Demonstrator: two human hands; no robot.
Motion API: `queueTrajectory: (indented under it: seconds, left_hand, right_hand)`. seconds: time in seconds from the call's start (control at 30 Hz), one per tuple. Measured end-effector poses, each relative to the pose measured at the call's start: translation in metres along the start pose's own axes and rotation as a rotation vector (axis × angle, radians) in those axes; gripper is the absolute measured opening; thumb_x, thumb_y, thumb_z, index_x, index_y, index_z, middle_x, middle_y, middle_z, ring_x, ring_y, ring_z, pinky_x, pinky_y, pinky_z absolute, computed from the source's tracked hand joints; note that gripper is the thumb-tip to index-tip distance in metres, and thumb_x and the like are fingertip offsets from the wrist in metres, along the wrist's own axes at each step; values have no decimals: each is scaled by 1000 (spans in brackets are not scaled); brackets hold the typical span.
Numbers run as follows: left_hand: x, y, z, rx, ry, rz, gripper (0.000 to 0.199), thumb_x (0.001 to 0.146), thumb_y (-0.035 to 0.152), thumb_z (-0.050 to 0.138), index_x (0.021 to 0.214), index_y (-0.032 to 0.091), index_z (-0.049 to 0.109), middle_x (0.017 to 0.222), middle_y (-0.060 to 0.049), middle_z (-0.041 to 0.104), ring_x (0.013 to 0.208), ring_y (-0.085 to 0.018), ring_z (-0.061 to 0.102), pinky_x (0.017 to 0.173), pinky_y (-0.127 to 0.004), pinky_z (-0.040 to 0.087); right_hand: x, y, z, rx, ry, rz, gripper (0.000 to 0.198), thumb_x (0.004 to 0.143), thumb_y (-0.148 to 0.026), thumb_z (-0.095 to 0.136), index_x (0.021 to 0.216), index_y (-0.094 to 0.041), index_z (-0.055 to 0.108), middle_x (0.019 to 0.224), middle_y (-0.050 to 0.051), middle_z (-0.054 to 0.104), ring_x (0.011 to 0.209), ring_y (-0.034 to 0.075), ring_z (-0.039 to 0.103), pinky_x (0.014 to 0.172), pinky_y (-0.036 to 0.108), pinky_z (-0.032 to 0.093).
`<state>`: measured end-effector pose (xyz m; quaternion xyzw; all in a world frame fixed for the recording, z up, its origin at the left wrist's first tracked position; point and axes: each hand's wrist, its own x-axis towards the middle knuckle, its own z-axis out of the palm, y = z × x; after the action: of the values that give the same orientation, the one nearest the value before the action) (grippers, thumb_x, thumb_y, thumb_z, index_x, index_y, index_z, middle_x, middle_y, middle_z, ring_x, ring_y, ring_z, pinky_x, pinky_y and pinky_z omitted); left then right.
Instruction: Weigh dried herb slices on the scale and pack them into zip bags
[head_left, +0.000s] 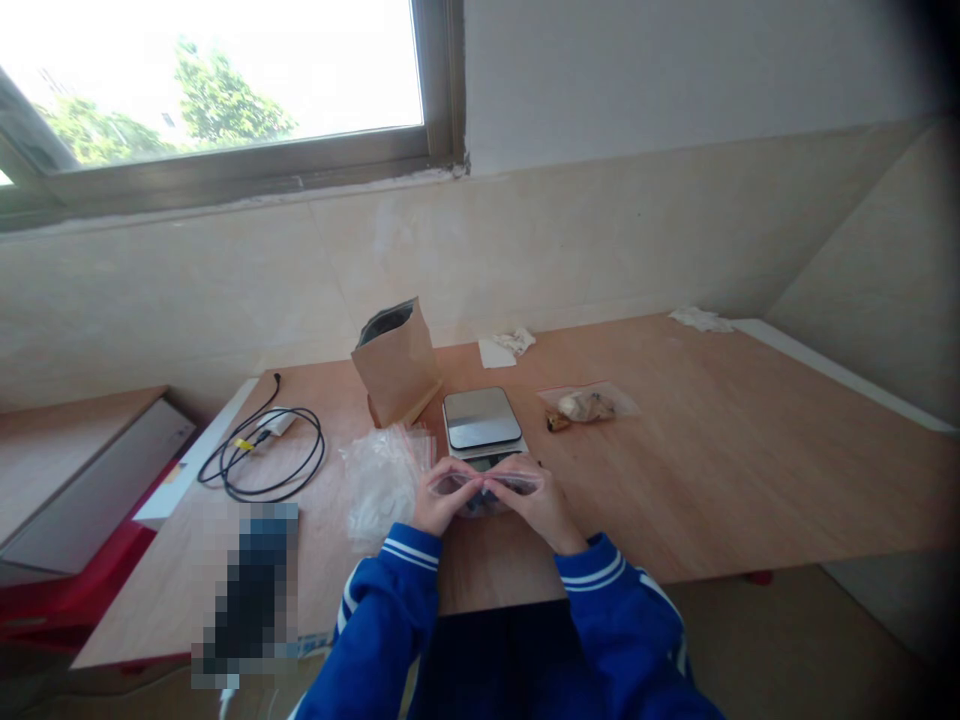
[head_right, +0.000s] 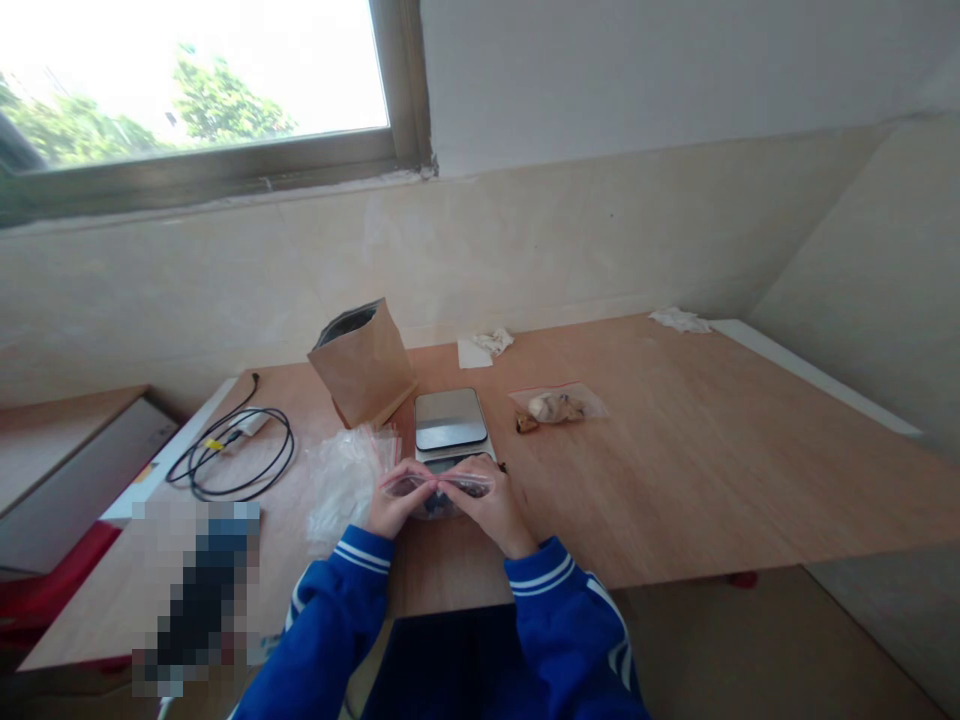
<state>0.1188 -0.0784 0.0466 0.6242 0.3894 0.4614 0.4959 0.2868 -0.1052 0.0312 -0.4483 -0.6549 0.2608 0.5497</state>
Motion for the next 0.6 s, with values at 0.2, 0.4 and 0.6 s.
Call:
queueTrajectory:
  seconds: [0.2,0.4,0.6]
  left_hand:
    - [1,-4,0,-31,38,23,27,64,38,77,59,16,62,65,-2,60,65,-13,56,63,-27,46]
    - [1,-9,-6,13,45,-15,26,61,39,79,59,15,67,59,0,58,59,-12,53,59,-26,43]
    - [2,-18,-13,31,44,10,34,70,48,69,57,16,69,60,-3,62,60,-14,54,62,-27,43]
  right_hand:
    - [-2,2,0,35,19,26,12,80,-34,66,74,-25,71,73,3,67,79,21,58,74,35,47]
    - [-3,8,-3,-45,10,-6,17,83,-37,62,73,-26,70,73,2,67,84,22,56,81,37,42]
    - [-5,9,-3,-129,39,21,32,91,-41,46,77,-25,70,82,5,66,92,23,54,86,37,38]
